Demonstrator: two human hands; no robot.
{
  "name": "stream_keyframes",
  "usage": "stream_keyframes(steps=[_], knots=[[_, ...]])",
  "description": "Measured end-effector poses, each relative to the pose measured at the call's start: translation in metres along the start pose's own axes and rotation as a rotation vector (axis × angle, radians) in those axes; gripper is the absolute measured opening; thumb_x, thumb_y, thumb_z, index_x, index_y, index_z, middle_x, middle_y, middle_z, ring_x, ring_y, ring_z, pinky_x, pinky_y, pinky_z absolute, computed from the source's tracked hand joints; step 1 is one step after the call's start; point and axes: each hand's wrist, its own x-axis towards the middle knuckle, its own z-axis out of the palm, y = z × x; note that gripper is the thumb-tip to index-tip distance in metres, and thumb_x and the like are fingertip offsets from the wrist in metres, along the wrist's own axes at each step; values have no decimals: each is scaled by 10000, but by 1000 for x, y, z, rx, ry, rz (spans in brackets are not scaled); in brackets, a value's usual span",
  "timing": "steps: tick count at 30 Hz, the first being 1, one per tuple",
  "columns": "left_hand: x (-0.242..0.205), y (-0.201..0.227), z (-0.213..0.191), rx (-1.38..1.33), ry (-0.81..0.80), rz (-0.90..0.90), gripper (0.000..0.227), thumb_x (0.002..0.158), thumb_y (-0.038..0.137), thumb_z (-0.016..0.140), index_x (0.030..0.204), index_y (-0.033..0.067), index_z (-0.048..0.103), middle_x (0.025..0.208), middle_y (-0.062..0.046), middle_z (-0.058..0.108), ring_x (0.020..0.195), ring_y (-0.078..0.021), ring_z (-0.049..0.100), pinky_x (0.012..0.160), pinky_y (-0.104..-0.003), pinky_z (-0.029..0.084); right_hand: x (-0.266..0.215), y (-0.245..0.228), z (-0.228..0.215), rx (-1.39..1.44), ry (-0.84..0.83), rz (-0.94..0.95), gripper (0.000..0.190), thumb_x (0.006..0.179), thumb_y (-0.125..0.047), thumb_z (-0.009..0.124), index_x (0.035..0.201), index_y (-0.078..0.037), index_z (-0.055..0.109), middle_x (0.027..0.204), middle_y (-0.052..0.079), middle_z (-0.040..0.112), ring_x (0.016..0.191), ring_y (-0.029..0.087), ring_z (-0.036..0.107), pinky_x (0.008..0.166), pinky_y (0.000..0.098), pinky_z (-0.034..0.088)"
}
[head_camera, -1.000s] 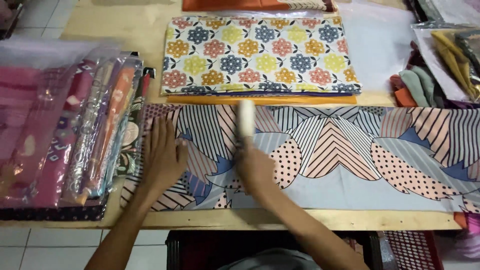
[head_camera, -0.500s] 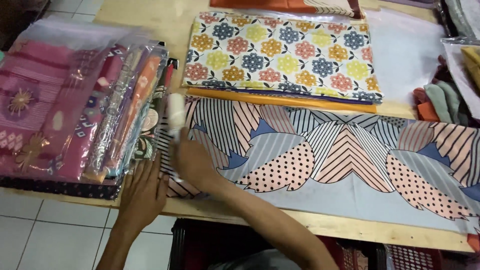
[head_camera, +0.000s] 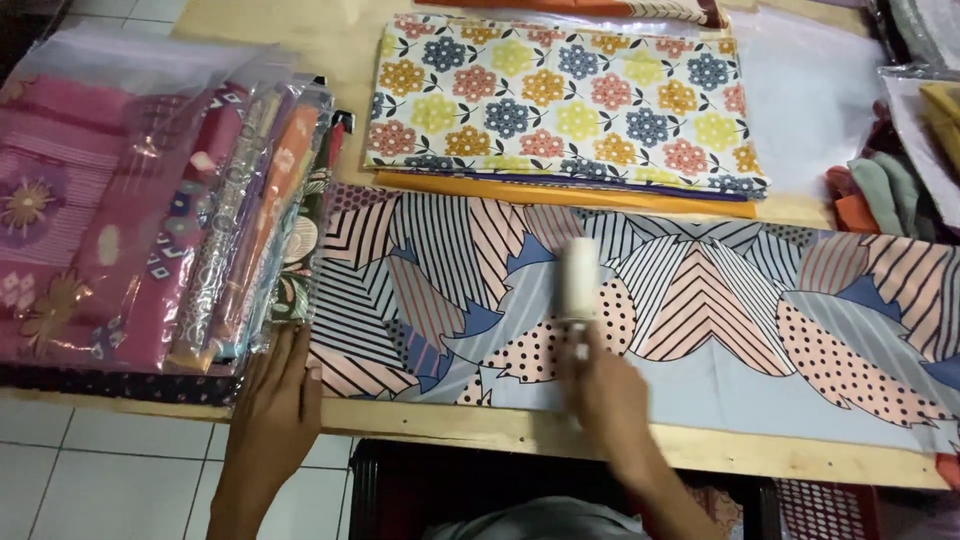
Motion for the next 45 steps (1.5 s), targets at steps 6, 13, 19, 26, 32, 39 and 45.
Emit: stream_keyframes(steps=[6,13,19,26,32,39,45], knots=[[-33,-7,5,106,158,69,575,1016,116,430,1589,90,381,1660,-150,365,1550,-320,304,1224,-434,298,-23,-113,52,-61,-124,-432,313,1030,-297,425,1319,-178,448,977,116,737,835,421,717,643,577,551],[-51,-10,16,199,253,139,639,976,-49,437,1595,96,377,1701,-125,317,1556,-312,330,1216,-439,356,-65,-161,103,252,185,-909,247,1012,-170,488,1206,-17,494,650,175,677,468,404,630,415,534,438],[-51,-11,18,214,300,142,616,972,-98,460,1570,44,420,1642,-176,415,1523,-338,392,1236,-447,364,-53,-57,61,126,-190,-416,535,895,-133,618,1362,-161,358,839,113,726,696,367,708,551,509,551],[-51,-6,16,209,292,106,630,961,-86,436,1575,55,431,1669,-140,390,1535,-309,381,1243,-429,351,-74,25,58,77,24,36,377,971,-535,438,1266,-301,418,787,62,726,725,353,703,638,492,519],[-62,-3,12,153,353,108,565,977,-116,446,1526,11,491,1615,-152,472,1506,-318,442,1166,-414,446,-69,-66,148,4,-76,-411,554,1002,-412,408,1510,-278,232,859,123,674,665,459,671,500,634,457],[-82,-7,14,30,753,-16,300,1026,-156,517,1157,-73,773,1189,-213,767,1053,-327,744,870,-412,579,-135,-168,167,193,-70,-960,300,1017,-231,497,1221,-15,454,849,208,674,605,472,637,424,599,420],[-79,-8,27,27,937,-41,250,1081,-174,532,1104,-84,763,1100,-197,780,935,-331,731,742,-407,542,-107,-88,121,352,-106,-901,377,961,-263,602,1284,-133,455,759,113,673,493,420,600,381,575,389]])
